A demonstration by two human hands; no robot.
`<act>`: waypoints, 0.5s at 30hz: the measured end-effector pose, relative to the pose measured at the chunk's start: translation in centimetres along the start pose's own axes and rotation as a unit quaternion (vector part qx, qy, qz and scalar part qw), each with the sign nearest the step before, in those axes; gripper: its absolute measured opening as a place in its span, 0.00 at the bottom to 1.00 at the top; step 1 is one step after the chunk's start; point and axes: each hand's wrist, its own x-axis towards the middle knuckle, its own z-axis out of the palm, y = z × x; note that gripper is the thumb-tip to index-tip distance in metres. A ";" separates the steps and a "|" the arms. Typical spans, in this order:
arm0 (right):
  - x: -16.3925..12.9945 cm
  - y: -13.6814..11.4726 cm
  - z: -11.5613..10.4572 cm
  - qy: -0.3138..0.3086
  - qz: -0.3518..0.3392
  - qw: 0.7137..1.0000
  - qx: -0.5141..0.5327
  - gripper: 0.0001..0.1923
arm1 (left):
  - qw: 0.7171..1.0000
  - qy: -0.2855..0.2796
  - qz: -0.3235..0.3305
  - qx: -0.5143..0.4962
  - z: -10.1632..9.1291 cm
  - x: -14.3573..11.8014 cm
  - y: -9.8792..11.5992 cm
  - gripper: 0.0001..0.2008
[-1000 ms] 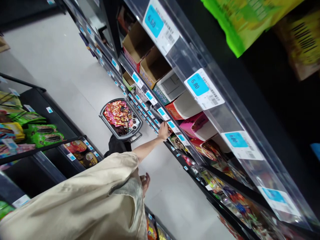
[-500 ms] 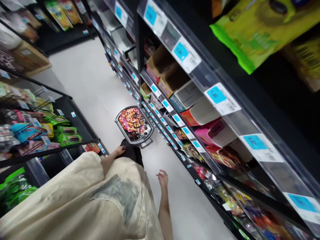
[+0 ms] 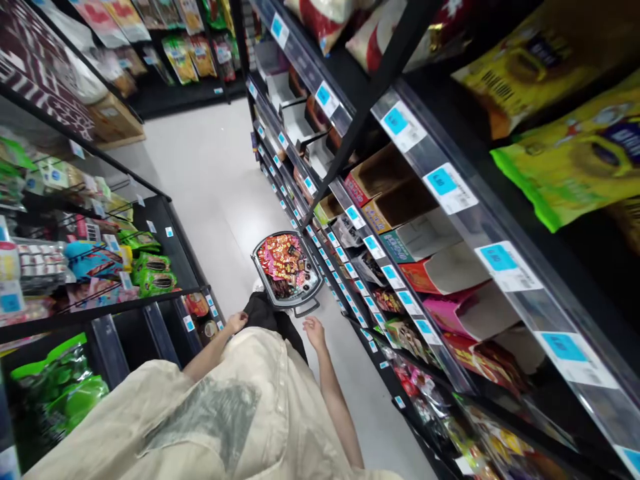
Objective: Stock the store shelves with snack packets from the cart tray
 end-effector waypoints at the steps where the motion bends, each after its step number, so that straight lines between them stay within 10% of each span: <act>1: 0.1 -0.5 1.0 -0.006 0.004 1.000 0.001 0.14 | 1.000 -0.006 0.000 0.003 0.4 0.3 0.3 0.13; 6: -0.9 -2.0 4.4 -0.027 0.036 0.999 -0.026 0.09 | 0.998 -0.049 0.045 0.003 -1.2 2.4 2.1 0.15; 15: -0.5 -5.4 6.7 0.024 0.075 0.996 -0.031 0.05 | 0.994 -0.048 0.093 0.032 -12.9 6.5 2.3 0.12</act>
